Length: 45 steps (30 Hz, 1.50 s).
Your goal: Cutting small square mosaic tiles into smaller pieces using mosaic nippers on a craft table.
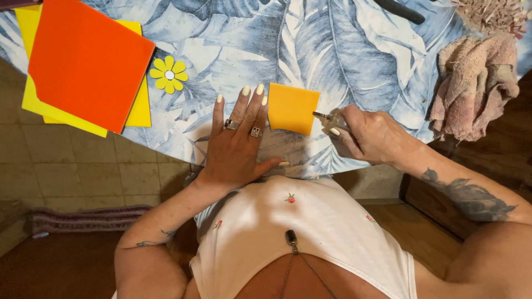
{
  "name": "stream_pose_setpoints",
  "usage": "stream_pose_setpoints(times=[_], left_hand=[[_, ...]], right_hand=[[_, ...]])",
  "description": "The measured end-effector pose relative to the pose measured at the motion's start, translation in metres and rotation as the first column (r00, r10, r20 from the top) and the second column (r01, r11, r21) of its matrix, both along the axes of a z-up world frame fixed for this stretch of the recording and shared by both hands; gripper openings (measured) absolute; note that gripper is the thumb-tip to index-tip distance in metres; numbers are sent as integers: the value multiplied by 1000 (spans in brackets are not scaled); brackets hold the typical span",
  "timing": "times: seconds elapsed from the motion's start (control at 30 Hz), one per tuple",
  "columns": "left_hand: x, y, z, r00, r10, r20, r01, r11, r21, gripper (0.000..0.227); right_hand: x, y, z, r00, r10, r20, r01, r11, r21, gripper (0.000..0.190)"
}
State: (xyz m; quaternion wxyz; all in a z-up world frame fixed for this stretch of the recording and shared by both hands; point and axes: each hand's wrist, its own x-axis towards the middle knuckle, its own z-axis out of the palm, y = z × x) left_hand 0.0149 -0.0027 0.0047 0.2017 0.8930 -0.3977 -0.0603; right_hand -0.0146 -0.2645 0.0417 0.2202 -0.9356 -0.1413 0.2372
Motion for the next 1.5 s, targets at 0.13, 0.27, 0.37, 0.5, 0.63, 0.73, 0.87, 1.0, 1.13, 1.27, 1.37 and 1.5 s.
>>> stream_pose_setpoints(times=[0.13,0.27,0.37,0.5,0.63,0.73,0.87,1.0,1.13,1.27,1.37,1.5], left_hand=[[1,0,-1,999,-8,39,8,1000,-3,90],[0,-1,-1,999,0,41,1,1000,-12,92],[2,-2,3,997,-2,82,4,1000,-20,93],[3,-2,5,989,-14,150,21,999,-46,95],[5,-1,3,987,-18,160,28,998,-60,94],[6,0,2,991,-31,128,43,995,-90,96],[7,0,2,992,-58,116,71,991,-115,96],[7,1,0,992,-62,111,76,990,-119,93],[8,2,-1,990,-60,126,76,990,-123,94],[7,3,-5,991,-58,123,76,987,-142,94],[8,3,-5,991,-56,124,75,986,-150,94],[9,4,-5,991,-55,122,74,985,-158,94]], right_hand=[[1,1,1,997,45,64,-44,999,-9,18],[3,3,5,995,77,65,-76,997,-26,17],[5,0,4,995,97,30,-96,995,-26,19],[7,6,8,991,121,61,-116,989,-88,17],[9,9,11,991,126,44,-120,987,-107,22],[9,14,18,994,107,26,-103,989,-105,23],[10,17,21,996,83,-35,-87,988,-131,26],[14,22,24,993,72,-90,-85,986,-144,26],[15,27,23,994,107,-15,-108,978,-176,27],[19,33,28,993,65,-98,-79,987,-141,23],[23,35,30,991,75,-115,-87,991,-105,24],[24,35,24,993,92,-79,-101,987,-122,26]])
